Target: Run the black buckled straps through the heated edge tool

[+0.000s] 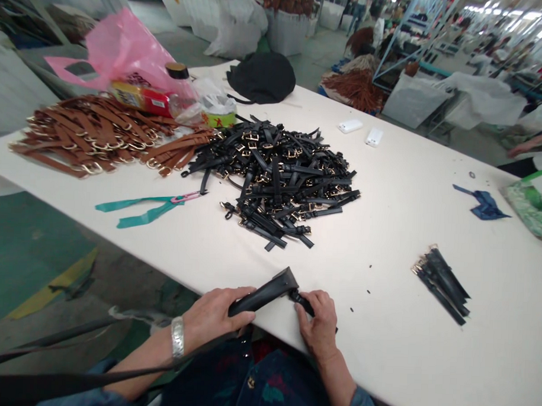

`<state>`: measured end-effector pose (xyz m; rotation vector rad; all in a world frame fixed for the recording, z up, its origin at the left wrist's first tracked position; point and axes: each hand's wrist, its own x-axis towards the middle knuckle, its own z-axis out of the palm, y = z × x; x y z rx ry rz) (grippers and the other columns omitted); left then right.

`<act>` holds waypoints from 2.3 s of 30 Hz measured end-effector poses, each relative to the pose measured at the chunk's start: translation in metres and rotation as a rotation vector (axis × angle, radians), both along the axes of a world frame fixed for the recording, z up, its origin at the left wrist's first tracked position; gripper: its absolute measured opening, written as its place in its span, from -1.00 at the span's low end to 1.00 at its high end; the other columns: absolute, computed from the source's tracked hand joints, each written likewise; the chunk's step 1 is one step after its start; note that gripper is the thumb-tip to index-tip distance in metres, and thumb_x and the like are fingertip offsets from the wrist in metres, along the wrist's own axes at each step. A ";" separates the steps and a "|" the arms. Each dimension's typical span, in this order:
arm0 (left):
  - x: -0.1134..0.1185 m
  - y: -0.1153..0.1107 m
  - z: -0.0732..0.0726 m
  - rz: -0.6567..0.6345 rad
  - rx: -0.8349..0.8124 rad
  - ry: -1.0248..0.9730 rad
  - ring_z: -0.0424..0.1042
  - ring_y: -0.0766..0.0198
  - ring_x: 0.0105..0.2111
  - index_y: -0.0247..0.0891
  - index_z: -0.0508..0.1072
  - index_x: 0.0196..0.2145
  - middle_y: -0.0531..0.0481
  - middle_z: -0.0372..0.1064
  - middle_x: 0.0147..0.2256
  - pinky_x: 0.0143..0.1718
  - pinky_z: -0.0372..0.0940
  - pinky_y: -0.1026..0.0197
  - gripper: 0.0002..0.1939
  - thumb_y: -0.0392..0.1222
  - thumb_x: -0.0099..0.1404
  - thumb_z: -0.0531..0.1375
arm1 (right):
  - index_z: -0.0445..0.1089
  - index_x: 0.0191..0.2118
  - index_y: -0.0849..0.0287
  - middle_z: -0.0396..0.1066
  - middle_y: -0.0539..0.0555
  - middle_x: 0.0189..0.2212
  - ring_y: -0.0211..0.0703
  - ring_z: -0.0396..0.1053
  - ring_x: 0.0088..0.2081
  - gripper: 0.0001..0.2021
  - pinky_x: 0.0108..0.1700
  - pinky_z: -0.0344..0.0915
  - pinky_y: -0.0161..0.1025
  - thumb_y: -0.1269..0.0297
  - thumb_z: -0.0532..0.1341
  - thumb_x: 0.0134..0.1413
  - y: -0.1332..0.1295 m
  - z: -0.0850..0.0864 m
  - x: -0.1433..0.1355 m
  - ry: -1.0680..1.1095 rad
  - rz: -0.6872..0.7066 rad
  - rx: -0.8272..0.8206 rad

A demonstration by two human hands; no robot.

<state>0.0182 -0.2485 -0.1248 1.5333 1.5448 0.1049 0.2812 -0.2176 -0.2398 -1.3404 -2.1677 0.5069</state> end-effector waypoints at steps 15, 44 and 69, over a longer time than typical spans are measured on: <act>-0.006 -0.011 -0.001 0.023 -0.002 -0.070 0.47 0.06 -0.18 -0.10 0.44 0.01 0.03 0.54 -0.19 -0.09 0.29 0.21 -0.53 0.11 0.22 0.08 | 0.39 -0.20 0.12 0.34 0.06 -0.36 -0.07 0.28 -0.27 -0.85 -0.22 0.16 -0.12 0.31 0.18 0.09 0.000 -0.003 -0.001 0.014 -0.011 -0.005; 0.009 -0.022 0.011 0.065 -0.009 0.249 0.43 0.01 -0.03 -0.10 0.27 0.20 -0.08 0.47 -0.02 -0.02 0.29 0.08 -0.42 0.07 0.25 0.06 | 0.40 -0.21 0.13 0.38 0.05 -0.37 -0.08 0.29 -0.27 -0.84 -0.20 0.18 -0.12 0.34 0.24 0.04 -0.001 -0.010 0.003 0.087 -0.030 0.005; -0.009 -0.019 0.013 -0.016 -0.012 0.134 0.43 0.03 -0.02 -0.09 0.33 0.16 -0.01 0.45 0.01 0.04 0.25 0.14 -0.42 0.16 0.25 0.09 | 0.44 -0.23 0.15 0.34 0.07 -0.37 -0.10 0.27 -0.28 -0.87 -0.21 0.23 -0.13 0.32 0.24 0.05 0.001 -0.004 0.004 0.114 -0.022 0.005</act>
